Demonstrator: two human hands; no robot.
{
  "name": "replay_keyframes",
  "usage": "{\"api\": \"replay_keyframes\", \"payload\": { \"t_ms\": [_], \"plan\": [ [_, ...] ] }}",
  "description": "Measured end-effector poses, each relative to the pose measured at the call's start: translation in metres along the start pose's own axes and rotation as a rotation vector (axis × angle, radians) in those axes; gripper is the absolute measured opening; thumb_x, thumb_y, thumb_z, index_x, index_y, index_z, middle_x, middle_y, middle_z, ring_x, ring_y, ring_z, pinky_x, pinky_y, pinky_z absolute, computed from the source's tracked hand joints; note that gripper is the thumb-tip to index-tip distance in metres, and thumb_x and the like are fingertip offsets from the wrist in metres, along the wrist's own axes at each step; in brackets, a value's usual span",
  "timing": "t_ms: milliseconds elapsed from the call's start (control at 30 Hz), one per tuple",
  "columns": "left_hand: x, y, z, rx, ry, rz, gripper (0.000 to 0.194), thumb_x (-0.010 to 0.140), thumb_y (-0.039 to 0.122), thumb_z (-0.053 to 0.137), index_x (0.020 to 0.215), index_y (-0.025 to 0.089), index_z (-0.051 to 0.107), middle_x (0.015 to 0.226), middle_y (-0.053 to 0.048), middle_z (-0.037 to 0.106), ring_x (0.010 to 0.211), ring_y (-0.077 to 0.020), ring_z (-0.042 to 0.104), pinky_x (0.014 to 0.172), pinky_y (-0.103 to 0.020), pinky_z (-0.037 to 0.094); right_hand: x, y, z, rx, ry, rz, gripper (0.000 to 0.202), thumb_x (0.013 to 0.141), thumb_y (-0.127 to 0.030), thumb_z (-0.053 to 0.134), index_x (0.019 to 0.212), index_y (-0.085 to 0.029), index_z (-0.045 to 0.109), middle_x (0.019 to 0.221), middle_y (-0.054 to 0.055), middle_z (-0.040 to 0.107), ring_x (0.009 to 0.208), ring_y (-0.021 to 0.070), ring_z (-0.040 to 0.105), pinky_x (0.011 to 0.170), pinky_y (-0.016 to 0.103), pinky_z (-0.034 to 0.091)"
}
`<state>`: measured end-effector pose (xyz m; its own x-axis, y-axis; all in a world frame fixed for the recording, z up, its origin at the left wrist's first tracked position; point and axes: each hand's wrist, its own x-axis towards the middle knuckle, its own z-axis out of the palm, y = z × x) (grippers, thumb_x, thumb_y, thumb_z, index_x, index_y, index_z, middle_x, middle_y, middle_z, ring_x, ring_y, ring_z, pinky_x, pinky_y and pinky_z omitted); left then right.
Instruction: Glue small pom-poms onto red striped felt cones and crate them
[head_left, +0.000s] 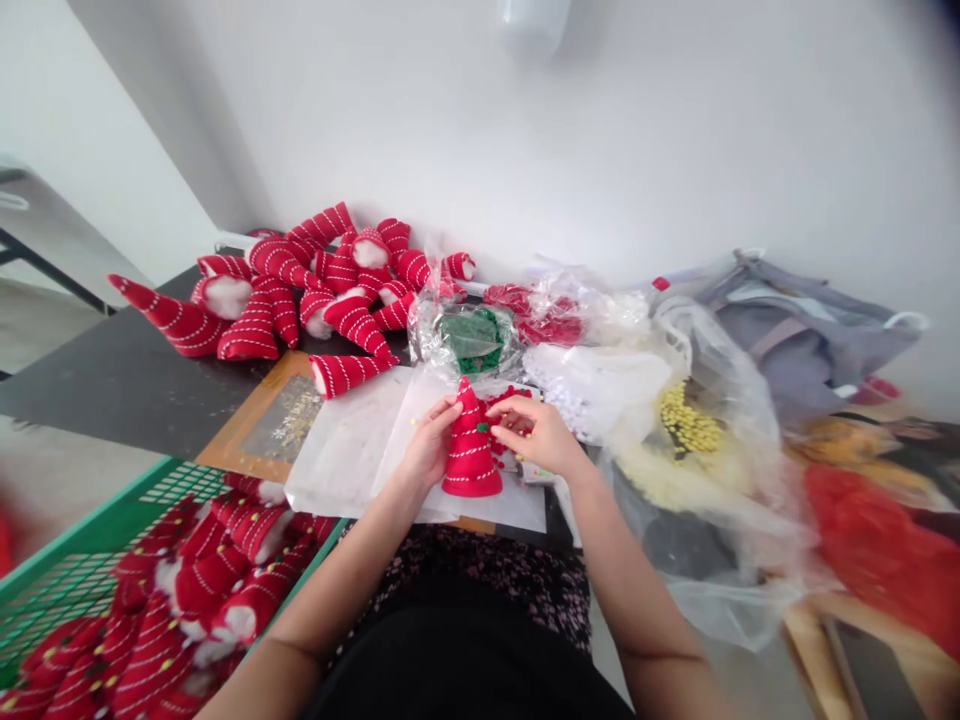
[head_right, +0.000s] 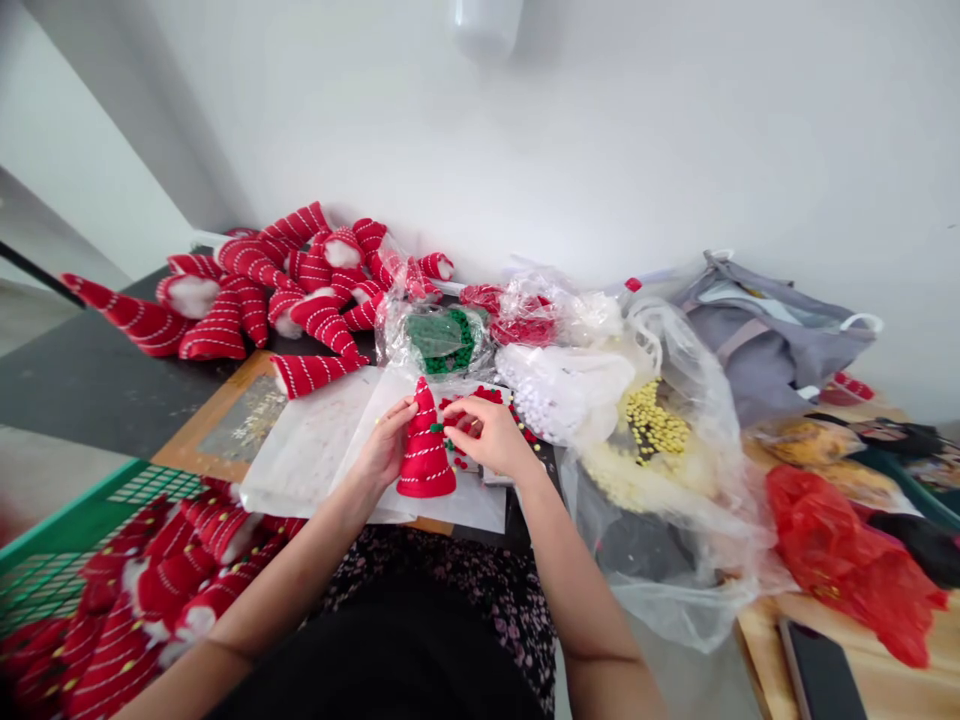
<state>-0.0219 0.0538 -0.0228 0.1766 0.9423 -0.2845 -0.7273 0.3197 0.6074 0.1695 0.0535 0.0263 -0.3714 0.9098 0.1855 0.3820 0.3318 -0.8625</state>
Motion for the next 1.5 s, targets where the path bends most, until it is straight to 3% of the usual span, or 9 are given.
{"api": "replay_keyframes", "payload": {
  "t_ms": [333,533,800,967,1200,1500],
  "plan": [
    [0.001,-0.001,-0.001,0.019,-0.002,0.011,0.042,0.061,0.034,0.1,0.086,0.018,0.07,0.074,0.002,0.072,0.063,-0.0137,0.064,0.065,-0.026,0.048,0.003,0.005,0.008,0.133,-0.032,0.094,0.014,0.078,-0.025,0.069,0.09,-0.021,0.074,0.085,0.003,0.079,0.072,0.0183,0.071,0.072,0.033,0.059],
    [0.0,-0.001,0.0,-0.005,-0.006,0.012,0.042,0.06,0.033,0.101,0.085,0.018,0.07,0.071,0.004,0.07,0.06,-0.0122,0.063,0.06,-0.024,0.047,0.005,0.006,0.008,0.177,-0.044,0.121,0.014,0.076,-0.026,0.068,0.088,-0.021,0.072,0.082,0.002,0.077,0.07,0.0172,0.069,0.07,0.031,0.058],
    [0.0,0.0,0.0,-0.039,0.012,-0.02,0.046,0.054,0.032,0.104,0.084,0.017,0.072,0.074,0.001,0.074,0.063,-0.0137,0.065,0.064,-0.025,0.05,0.003,0.001,-0.003,0.045,0.139,0.073,0.009,0.078,-0.026,0.069,0.085,-0.022,0.07,0.075,0.001,0.074,0.062,0.0164,0.065,0.064,0.03,0.056],
    [0.0,-0.003,0.001,-0.03,-0.008,-0.016,0.045,0.058,0.033,0.102,0.085,0.018,0.071,0.073,0.002,0.072,0.062,-0.0136,0.065,0.062,-0.025,0.048,-0.001,-0.015,0.001,0.008,0.09,-0.001,0.006,0.082,-0.021,0.066,0.086,-0.022,0.071,0.078,0.001,0.075,0.065,0.0165,0.066,0.065,0.03,0.056],
    [-0.001,-0.002,0.0,-0.04,-0.012,0.001,0.042,0.06,0.03,0.1,0.087,0.018,0.07,0.075,0.002,0.073,0.064,-0.0149,0.067,0.065,-0.026,0.05,0.0,-0.022,0.005,-0.153,0.016,-0.119,0.019,0.085,-0.012,0.065,0.087,-0.023,0.079,0.088,0.005,0.078,0.073,0.0187,0.07,0.072,0.032,0.057],
    [-0.009,-0.001,0.005,0.051,-0.062,0.0,0.038,0.066,0.033,0.098,0.09,0.019,0.072,0.081,0.0,0.076,0.069,-0.0165,0.069,0.071,-0.028,0.051,0.01,-0.03,-0.01,-0.112,0.179,-0.122,0.019,0.091,-0.022,0.067,0.106,-0.024,0.078,0.094,0.005,0.08,0.082,0.0214,0.074,0.079,0.034,0.061]
  ]
}}
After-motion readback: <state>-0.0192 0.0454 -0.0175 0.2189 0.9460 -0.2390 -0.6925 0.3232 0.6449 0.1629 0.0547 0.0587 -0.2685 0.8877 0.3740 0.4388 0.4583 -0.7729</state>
